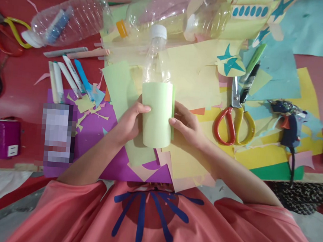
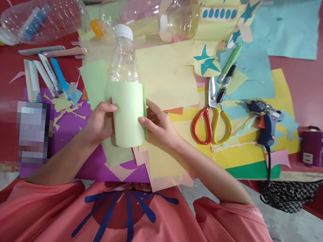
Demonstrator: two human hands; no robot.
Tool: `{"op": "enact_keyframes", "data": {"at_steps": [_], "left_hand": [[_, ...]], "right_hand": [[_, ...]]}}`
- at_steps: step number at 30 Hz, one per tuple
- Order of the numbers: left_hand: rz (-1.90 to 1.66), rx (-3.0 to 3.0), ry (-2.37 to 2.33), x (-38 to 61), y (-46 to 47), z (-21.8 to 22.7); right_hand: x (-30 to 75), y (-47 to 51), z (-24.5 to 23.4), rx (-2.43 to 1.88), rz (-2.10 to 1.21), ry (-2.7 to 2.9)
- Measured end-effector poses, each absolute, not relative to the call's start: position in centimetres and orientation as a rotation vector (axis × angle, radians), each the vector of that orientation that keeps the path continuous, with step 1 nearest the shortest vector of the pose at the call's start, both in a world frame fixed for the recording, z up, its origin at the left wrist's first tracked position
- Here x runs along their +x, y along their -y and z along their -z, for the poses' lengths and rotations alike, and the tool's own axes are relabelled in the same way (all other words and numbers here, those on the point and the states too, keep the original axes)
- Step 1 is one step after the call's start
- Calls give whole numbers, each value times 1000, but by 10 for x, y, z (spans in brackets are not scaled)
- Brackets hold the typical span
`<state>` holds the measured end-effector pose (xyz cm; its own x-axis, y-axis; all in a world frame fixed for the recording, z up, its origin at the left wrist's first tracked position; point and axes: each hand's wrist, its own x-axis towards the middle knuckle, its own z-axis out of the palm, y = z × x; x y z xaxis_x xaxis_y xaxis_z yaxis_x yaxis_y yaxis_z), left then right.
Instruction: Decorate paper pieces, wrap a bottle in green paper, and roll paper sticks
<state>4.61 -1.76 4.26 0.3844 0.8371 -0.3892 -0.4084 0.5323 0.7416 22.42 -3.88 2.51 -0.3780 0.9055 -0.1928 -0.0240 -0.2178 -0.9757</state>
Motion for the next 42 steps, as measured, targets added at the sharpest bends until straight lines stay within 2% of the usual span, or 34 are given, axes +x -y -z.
{"op": "enact_keyframes", "data": {"at_steps": [20, 28, 37, 42], "left_hand": [[-792, 714, -941, 49, 21, -34], [-814, 717, -959, 47, 20, -36], [-909, 683, -1030, 42, 12, -39], [-934, 692, -1077, 39, 11, -37]], "right_hand": [[226, 37, -20, -1219, -1515, 1293], [224, 36, -20, -1169, -1599, 1149], [230, 29, -30, -1257, -1412, 1148], [247, 36, -51, -1377, -1311, 1380]]}}
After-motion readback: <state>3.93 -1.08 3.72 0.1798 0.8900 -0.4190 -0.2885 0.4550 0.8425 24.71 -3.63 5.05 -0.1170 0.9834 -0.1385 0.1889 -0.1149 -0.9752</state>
